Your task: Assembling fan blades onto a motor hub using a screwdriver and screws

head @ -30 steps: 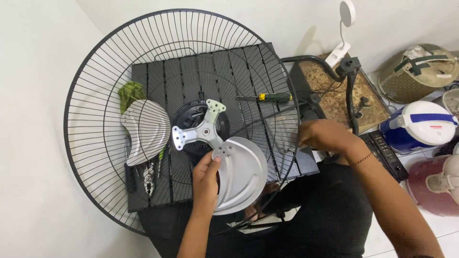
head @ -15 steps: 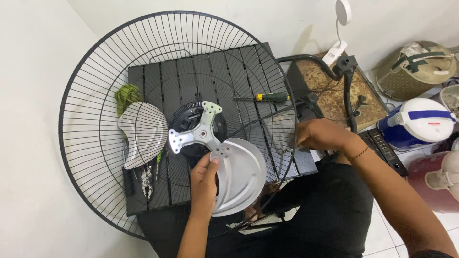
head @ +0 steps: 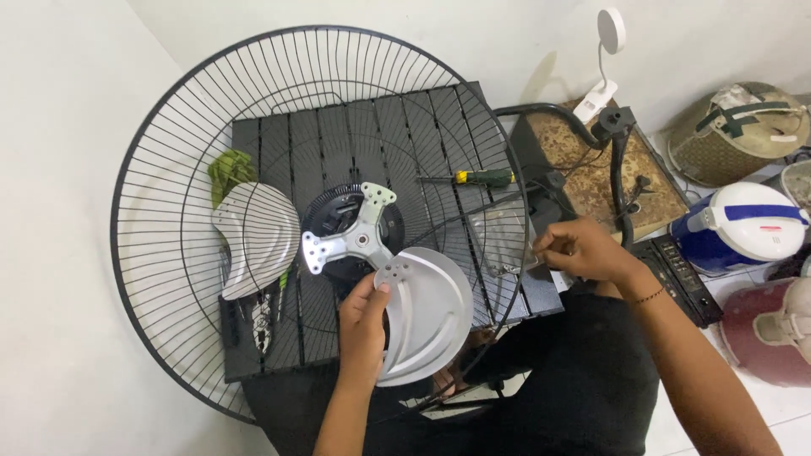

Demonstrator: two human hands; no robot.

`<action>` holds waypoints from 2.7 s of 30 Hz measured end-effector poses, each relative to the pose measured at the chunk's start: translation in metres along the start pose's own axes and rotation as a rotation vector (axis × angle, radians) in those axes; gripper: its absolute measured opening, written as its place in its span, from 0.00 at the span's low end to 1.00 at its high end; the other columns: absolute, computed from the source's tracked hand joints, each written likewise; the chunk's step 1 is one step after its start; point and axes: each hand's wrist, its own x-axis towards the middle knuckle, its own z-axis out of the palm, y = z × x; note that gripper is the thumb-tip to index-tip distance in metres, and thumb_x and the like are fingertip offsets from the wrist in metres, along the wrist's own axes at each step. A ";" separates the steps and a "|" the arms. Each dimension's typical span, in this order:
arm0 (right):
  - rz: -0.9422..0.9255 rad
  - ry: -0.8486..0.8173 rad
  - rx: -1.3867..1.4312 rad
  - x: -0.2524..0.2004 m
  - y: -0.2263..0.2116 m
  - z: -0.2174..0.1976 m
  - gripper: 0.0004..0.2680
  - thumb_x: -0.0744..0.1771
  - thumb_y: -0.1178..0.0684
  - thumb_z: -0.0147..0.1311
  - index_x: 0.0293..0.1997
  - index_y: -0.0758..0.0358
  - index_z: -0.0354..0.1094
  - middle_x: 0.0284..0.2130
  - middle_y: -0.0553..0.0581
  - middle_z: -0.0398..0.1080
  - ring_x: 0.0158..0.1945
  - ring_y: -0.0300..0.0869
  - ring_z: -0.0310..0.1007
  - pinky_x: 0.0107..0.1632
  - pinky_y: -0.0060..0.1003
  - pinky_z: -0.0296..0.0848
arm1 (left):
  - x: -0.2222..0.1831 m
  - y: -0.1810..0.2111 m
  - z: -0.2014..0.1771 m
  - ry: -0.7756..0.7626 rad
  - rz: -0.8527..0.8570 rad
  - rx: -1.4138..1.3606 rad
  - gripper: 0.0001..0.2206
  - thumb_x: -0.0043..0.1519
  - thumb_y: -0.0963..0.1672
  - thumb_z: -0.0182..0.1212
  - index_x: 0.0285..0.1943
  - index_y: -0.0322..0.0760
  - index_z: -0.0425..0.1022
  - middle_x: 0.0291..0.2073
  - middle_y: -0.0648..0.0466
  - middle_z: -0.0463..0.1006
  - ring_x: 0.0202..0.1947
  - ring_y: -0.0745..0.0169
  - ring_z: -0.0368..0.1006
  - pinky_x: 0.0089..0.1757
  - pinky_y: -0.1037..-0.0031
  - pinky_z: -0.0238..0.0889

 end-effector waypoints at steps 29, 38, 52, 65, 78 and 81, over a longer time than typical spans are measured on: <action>-0.287 0.582 -0.277 0.048 -0.217 0.113 0.04 0.65 0.56 0.66 0.40 0.60 0.79 0.36 0.52 0.80 0.39 0.39 0.81 0.41 0.32 0.77 | 0.005 -0.013 -0.012 -0.024 -0.031 -0.055 0.08 0.64 0.42 0.60 0.50 0.36 0.79 0.41 0.51 0.85 0.41 0.61 0.80 0.40 0.67 0.76; -0.122 0.578 -0.184 0.075 -0.216 0.131 0.02 0.62 0.54 0.69 0.33 0.49 0.82 0.30 0.48 0.81 0.35 0.44 0.82 0.36 0.32 0.78 | 0.004 -0.010 -0.014 -0.008 -0.015 -0.173 0.12 0.65 0.38 0.53 0.53 0.24 0.79 0.39 0.44 0.80 0.41 0.56 0.79 0.41 0.60 0.79; 0.012 0.442 -0.199 0.081 -0.214 0.126 0.05 0.60 0.52 0.70 0.34 0.41 0.83 0.32 0.46 0.81 0.39 0.46 0.82 0.38 0.36 0.79 | 0.004 0.002 -0.014 0.052 -0.042 -0.058 0.10 0.62 0.40 0.62 0.48 0.25 0.81 0.32 0.43 0.82 0.32 0.63 0.77 0.33 0.69 0.78; -0.057 0.447 -0.280 0.075 -0.228 0.125 0.04 0.64 0.53 0.66 0.37 0.44 0.83 0.33 0.45 0.81 0.36 0.44 0.82 0.34 0.33 0.78 | 0.018 -0.015 -0.021 0.062 -0.181 -0.186 0.10 0.59 0.40 0.67 0.46 0.26 0.82 0.29 0.48 0.78 0.28 0.61 0.78 0.32 0.68 0.78; -0.064 0.469 -0.420 0.075 -0.231 0.129 0.04 0.65 0.49 0.62 0.41 0.44 0.80 0.34 0.42 0.79 0.34 0.40 0.81 0.32 0.30 0.76 | 0.002 0.009 -0.009 0.099 -0.142 -0.168 0.10 0.62 0.40 0.63 0.48 0.23 0.82 0.29 0.48 0.75 0.29 0.62 0.76 0.32 0.67 0.78; -0.045 0.484 -0.389 0.075 -0.234 0.131 0.04 0.66 0.49 0.60 0.42 0.44 0.81 0.35 0.44 0.79 0.33 0.41 0.81 0.31 0.30 0.76 | 0.002 0.006 -0.010 0.104 -0.148 -0.169 0.10 0.62 0.39 0.63 0.48 0.22 0.82 0.29 0.47 0.75 0.29 0.62 0.76 0.32 0.67 0.78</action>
